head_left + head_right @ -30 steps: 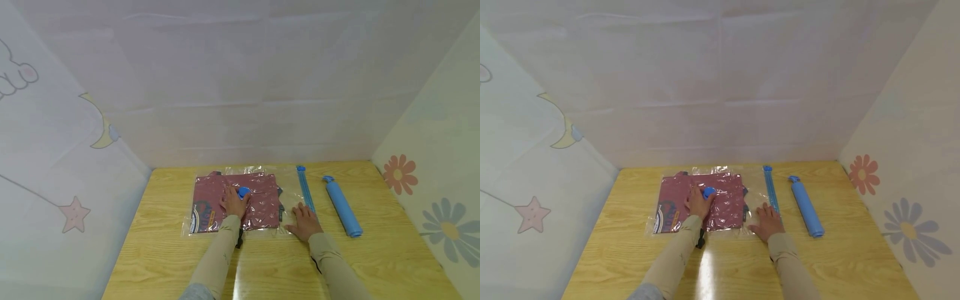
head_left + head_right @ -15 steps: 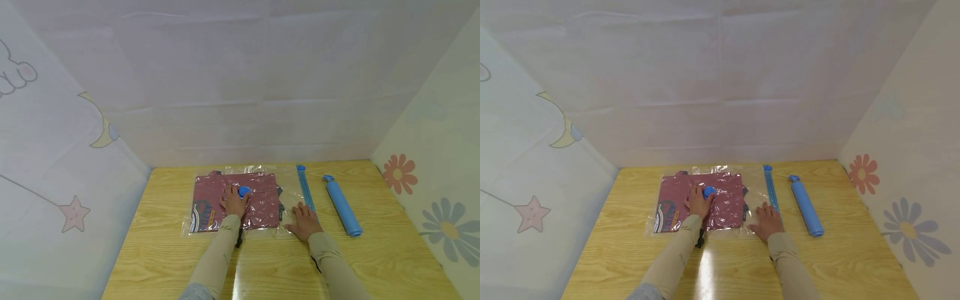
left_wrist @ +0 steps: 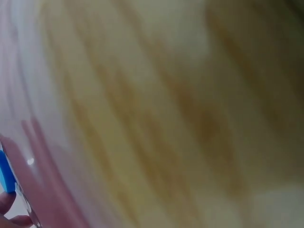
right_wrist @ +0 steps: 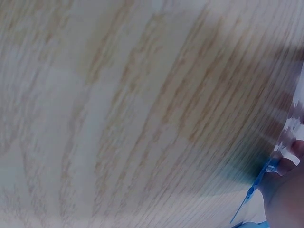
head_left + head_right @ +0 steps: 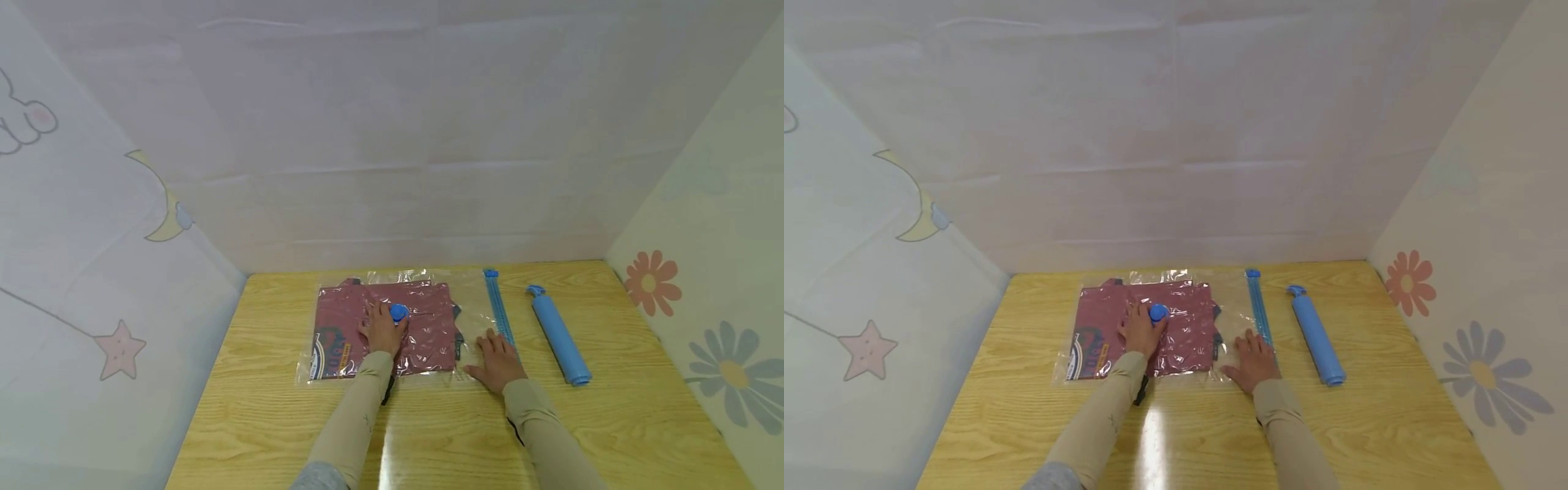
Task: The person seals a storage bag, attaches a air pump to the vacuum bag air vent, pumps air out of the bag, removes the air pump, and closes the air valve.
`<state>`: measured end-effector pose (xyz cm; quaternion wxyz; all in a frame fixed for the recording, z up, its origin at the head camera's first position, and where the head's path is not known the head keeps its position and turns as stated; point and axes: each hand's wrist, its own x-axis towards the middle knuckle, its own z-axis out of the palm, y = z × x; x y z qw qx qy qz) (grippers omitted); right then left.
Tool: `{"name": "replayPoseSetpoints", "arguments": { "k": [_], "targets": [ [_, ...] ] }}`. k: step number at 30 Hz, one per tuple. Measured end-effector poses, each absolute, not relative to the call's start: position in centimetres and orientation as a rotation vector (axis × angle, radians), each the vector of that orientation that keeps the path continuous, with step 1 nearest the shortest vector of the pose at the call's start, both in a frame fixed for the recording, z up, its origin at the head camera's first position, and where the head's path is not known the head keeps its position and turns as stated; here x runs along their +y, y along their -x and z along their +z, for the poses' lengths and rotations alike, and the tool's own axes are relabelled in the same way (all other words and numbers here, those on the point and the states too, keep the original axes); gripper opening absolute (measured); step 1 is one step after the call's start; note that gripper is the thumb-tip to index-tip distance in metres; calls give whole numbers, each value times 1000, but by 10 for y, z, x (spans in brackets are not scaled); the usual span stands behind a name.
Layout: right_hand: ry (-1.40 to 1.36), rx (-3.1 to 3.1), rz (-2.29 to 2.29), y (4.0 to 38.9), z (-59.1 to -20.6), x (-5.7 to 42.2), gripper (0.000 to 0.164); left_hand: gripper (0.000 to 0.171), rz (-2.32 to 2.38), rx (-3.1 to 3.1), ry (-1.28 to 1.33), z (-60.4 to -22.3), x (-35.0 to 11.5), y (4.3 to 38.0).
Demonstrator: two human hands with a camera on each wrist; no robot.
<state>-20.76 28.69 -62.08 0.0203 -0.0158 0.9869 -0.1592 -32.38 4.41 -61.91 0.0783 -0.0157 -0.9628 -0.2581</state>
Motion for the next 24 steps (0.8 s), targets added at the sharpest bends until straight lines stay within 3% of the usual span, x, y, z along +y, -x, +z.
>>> {"name": "replayPoseSetpoints", "arguments": {
  "k": [24],
  "targets": [
    [23, 3029, -495, 206, -613, 283, 73, 46, -830, -2863, 90, -630, 43, 327]
  ]
}}
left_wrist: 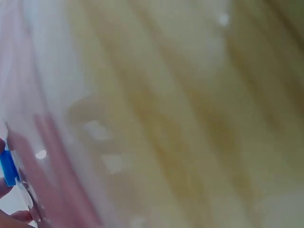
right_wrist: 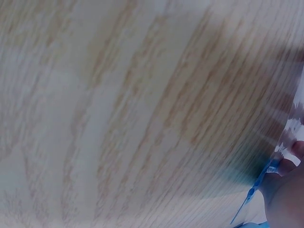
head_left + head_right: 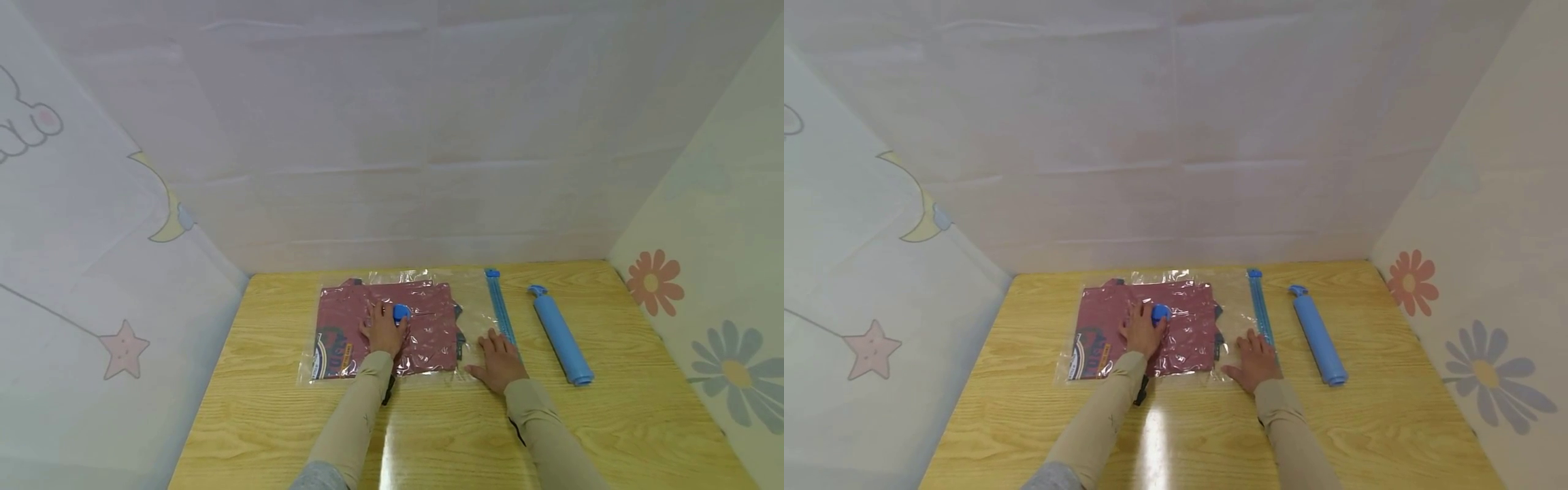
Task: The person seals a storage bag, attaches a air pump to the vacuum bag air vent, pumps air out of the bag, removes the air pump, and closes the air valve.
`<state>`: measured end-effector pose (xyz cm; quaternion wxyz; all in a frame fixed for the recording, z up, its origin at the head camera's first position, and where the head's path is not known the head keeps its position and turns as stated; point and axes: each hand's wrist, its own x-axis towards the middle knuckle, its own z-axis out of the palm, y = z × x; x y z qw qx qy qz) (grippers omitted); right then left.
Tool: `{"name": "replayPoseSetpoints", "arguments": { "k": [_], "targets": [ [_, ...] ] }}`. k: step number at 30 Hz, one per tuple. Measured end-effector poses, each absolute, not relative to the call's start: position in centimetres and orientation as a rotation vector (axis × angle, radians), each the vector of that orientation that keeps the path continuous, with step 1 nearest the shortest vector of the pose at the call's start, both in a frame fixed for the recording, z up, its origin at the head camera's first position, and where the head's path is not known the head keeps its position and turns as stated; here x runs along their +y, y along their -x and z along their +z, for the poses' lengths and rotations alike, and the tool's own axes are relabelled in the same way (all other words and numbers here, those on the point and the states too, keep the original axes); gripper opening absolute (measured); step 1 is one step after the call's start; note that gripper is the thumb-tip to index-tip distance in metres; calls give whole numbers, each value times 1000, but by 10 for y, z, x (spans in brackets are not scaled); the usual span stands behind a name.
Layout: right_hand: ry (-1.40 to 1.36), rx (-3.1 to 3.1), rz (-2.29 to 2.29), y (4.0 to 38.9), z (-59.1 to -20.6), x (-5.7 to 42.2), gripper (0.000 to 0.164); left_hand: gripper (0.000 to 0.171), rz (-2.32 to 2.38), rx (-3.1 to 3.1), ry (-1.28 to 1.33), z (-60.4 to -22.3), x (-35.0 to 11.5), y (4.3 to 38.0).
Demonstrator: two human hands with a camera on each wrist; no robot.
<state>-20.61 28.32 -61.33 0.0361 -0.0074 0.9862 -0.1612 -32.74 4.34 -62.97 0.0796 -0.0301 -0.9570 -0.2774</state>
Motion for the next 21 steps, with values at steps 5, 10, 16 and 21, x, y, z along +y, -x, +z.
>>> {"name": "replayPoseSetpoints", "arguments": {
  "k": [5, 10, 16, 21],
  "targets": [
    [19, 3039, -513, 206, -615, 284, 73, 44, -868, -2869, 95, -633, 44, 329],
    [18, 3025, -515, 206, -621, 286, 74, 50, -901, -2843, 80, -635, 44, 327],
    [11, 3029, -515, 205, -614, 284, 72, 65, -963, -2826, 4, -632, 45, 327],
    [19, 3038, -537, 205, -614, 283, 72, 59, -968, -2811, -24, -629, 46, 327]
  ]
}}
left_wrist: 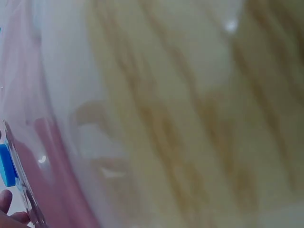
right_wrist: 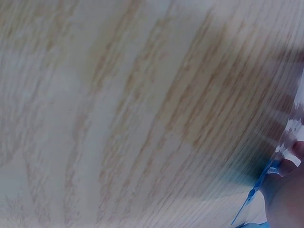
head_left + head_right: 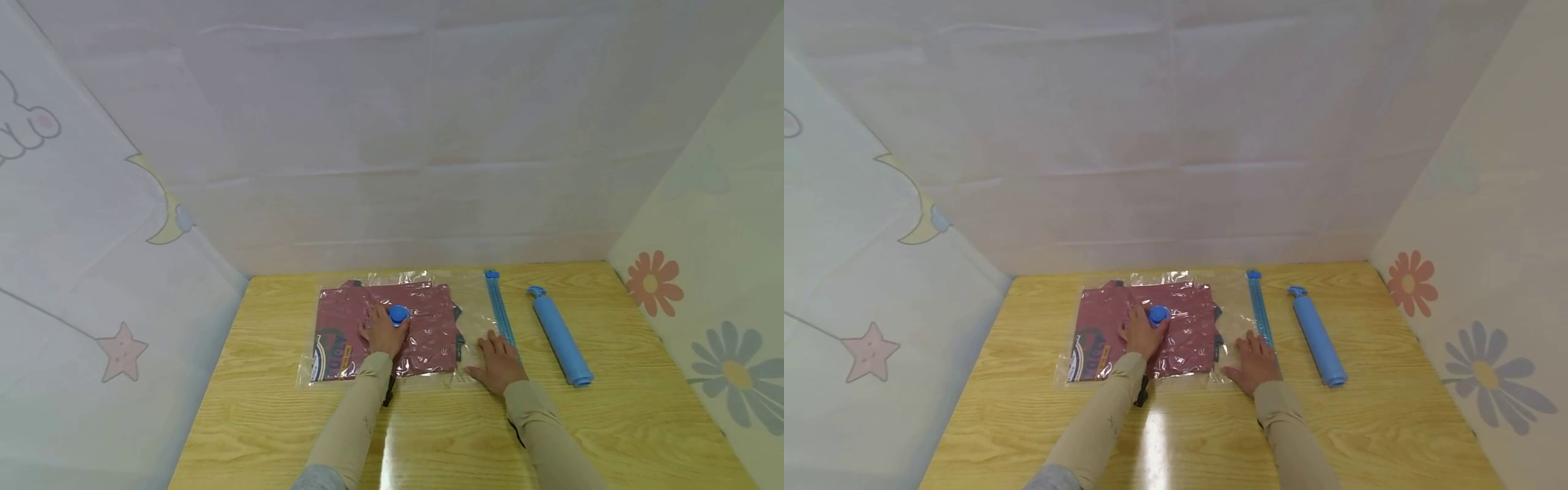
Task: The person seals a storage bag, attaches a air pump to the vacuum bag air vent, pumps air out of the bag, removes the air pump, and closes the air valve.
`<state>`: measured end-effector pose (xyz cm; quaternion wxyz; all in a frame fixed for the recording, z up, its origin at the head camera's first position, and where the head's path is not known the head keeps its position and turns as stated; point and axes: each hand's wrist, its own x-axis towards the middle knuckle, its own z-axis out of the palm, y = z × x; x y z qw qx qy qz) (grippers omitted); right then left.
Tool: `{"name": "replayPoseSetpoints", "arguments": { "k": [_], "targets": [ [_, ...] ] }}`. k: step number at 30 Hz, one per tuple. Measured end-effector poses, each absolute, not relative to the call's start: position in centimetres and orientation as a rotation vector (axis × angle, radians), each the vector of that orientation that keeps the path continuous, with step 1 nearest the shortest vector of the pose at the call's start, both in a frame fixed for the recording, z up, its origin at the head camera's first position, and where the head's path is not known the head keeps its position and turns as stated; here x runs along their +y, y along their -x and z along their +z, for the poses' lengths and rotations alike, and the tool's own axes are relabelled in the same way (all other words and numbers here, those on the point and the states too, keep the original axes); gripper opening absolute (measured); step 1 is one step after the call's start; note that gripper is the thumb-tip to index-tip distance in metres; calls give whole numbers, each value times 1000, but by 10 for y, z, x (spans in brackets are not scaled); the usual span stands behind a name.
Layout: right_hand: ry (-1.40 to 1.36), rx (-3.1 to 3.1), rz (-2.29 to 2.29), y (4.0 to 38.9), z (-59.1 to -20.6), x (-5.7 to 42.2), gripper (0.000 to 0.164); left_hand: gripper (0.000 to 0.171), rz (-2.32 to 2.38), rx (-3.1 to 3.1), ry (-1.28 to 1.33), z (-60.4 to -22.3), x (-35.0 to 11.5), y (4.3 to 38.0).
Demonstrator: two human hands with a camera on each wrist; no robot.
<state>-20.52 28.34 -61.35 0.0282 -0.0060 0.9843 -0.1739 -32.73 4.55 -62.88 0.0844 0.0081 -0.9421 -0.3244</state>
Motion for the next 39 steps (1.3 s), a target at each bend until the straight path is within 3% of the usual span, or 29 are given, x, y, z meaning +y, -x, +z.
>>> {"name": "replayPoseSetpoints", "arguments": {
  "k": [9, 32, 39],
  "targets": [
    [32, 3055, -520, 206, -620, 284, 72, 45, -974, -2841, -11, -630, 43, 328],
    [24, 3041, -510, 207, -625, 288, 73, 47, -1008, -2818, 65, -630, 43, 325],
    [24, 3053, -547, 208, -625, 286, 73, 57, -1008, -2691, 25, -634, 44, 324]
  ]
}}
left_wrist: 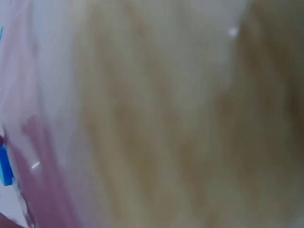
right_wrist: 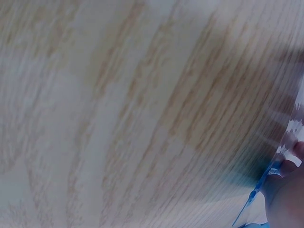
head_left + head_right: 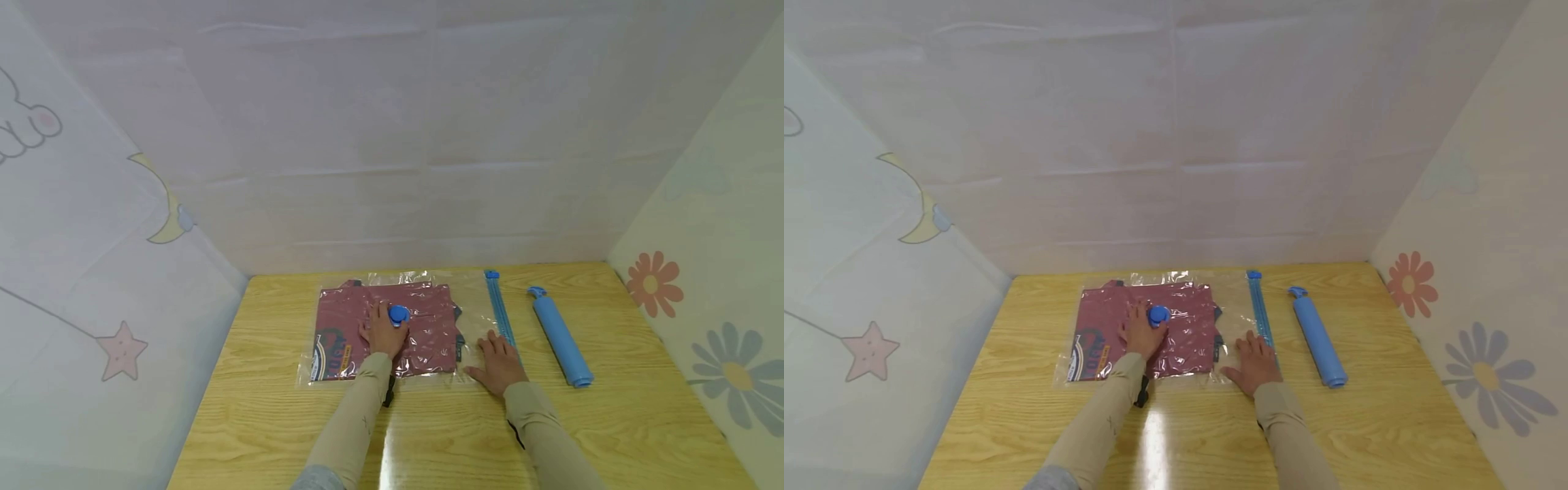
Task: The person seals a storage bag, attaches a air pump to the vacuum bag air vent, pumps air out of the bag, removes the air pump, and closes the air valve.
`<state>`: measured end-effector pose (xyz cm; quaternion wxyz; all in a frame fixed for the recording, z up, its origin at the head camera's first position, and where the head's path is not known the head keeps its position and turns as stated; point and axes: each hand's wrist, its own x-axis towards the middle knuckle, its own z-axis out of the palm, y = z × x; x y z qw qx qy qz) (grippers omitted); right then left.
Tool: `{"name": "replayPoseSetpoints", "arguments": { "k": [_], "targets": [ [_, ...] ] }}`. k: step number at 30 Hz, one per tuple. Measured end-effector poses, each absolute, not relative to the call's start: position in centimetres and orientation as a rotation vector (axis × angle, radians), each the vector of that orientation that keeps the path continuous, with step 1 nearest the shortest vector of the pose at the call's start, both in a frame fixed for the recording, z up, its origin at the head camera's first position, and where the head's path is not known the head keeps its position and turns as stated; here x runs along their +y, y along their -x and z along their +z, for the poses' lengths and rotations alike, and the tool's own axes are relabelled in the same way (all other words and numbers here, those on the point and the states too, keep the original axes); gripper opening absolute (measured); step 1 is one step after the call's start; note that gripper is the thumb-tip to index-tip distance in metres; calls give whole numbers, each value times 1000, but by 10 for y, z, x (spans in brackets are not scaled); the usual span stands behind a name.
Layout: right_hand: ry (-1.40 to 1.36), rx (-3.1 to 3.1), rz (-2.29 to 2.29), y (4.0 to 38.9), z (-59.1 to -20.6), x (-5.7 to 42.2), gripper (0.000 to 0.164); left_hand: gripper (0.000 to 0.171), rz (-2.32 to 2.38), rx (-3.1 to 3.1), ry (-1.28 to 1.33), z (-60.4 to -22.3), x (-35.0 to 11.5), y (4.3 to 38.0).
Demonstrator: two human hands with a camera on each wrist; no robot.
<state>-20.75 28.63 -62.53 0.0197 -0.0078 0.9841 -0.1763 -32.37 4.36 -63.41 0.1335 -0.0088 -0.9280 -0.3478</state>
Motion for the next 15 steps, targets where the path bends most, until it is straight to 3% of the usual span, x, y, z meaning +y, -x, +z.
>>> {"name": "replayPoseSetpoints", "arguments": {
  "k": [10, 15],
  "targets": [
    [-2, 3032, -548, 209, -628, 288, 75, 66, -895, -2773, -111, -636, 48, 325],
    [11, 3034, -552, 209, -628, 289, 74, 60, -931, -2791, -157, -638, 50, 326]
  ]
}}
